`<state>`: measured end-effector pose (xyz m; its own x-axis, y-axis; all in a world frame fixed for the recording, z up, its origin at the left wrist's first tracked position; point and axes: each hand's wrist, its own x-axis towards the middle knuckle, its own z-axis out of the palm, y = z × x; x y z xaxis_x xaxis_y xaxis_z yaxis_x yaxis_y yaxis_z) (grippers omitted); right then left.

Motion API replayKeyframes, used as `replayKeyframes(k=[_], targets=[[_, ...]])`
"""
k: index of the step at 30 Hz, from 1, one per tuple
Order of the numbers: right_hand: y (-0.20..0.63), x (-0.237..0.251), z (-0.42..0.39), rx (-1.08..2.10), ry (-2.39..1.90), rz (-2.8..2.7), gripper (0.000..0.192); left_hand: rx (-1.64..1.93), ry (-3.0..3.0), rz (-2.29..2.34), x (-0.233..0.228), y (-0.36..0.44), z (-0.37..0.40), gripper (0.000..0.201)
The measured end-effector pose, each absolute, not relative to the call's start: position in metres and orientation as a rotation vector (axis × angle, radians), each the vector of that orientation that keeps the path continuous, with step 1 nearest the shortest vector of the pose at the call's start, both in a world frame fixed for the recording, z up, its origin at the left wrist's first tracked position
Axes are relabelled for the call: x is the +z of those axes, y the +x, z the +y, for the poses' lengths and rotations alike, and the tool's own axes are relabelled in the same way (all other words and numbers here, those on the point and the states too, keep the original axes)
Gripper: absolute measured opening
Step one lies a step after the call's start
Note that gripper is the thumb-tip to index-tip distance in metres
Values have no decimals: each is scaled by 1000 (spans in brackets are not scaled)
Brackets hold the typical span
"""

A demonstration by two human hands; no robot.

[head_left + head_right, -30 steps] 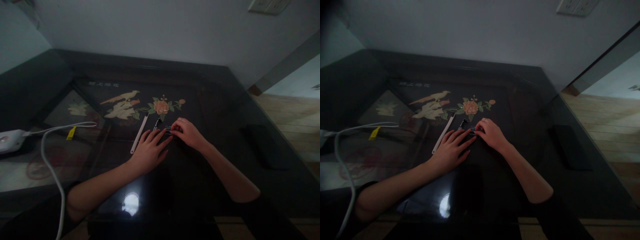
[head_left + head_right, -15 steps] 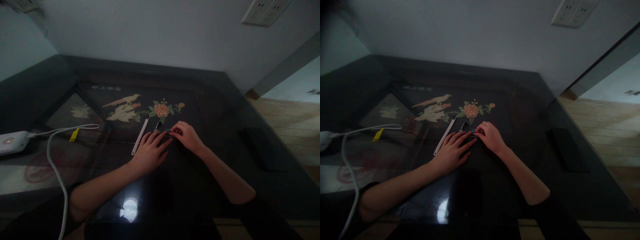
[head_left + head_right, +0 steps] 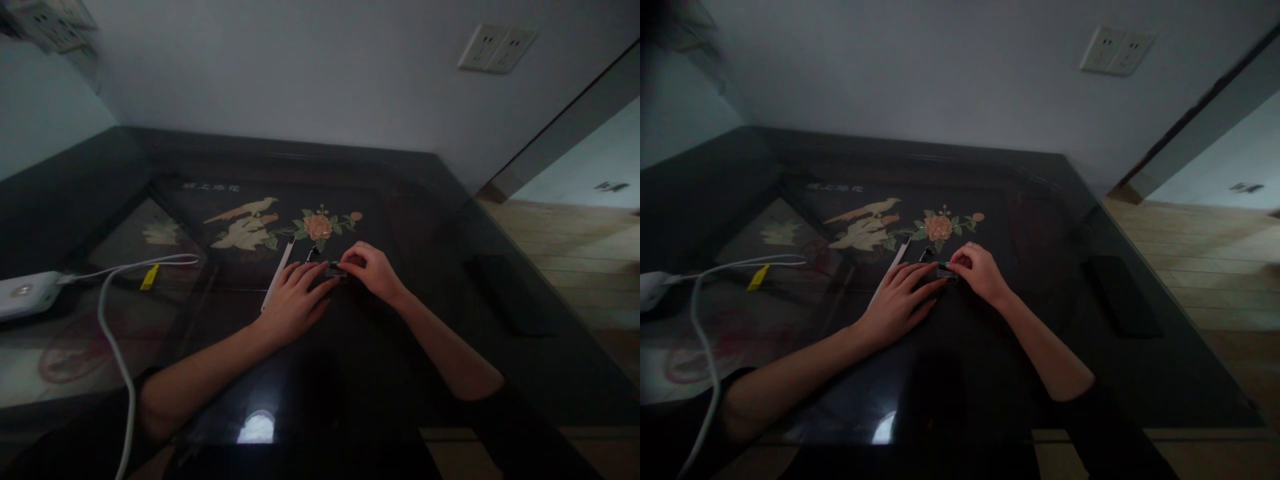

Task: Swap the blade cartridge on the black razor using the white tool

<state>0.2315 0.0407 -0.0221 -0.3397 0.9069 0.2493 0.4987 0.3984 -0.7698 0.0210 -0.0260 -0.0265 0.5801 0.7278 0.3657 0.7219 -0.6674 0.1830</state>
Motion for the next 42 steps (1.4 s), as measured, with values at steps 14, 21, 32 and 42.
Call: replayKeyframes(k=[14,21,32,42], targets=[[225,-3,-18,1521,-1226,-1685,17,1091,2375,875,-24,18,-29,15],[225,1,-20,1673,-1217,-1511,20,1116,2118,916,-19,16,-29,18],[215,-7,-36,2208,-726,-938,43,1337,1541,794,-12,22,-33,21],[205,-9,-44,2189,-601,-912,45,1304,1576,780,-11,23,-34,23]])
